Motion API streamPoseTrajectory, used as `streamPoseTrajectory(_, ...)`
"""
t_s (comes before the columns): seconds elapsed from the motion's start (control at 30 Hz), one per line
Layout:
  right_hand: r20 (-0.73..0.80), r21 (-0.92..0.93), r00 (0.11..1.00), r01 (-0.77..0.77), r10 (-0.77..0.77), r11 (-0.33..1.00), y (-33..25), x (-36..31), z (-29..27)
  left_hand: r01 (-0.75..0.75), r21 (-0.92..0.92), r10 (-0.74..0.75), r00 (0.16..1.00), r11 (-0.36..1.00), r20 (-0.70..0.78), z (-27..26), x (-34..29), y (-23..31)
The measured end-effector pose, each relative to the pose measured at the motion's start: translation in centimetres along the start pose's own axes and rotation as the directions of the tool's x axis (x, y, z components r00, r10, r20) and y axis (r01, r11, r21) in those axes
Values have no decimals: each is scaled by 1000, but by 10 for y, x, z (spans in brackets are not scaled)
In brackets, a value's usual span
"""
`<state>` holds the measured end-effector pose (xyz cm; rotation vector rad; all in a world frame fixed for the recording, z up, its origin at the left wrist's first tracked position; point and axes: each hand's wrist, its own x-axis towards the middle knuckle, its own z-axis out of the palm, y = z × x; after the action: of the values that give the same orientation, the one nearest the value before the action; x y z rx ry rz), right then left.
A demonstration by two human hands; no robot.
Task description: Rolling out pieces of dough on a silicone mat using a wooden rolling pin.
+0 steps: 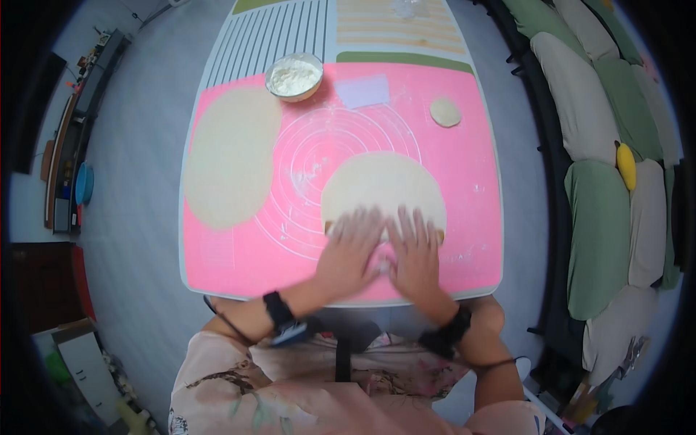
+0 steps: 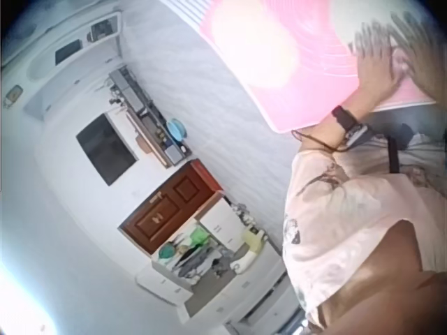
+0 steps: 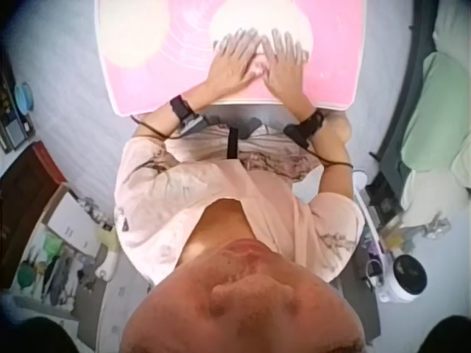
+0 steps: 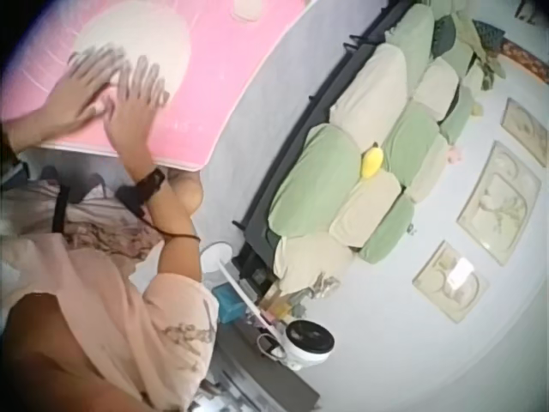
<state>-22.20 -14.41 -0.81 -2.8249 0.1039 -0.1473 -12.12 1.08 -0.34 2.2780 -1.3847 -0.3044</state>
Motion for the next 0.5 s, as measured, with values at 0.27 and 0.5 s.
streamPoseTrajectory(0.27,-103,63,989,113,-106,992,23,90,19,167,165,-94,922,972,-376,-63,66,-51)
streamPoseTrajectory(0.5,-181,-106,984,-26,6,994,20,113,10,228,-87,-243,936,970,-255,-57,-40,-52)
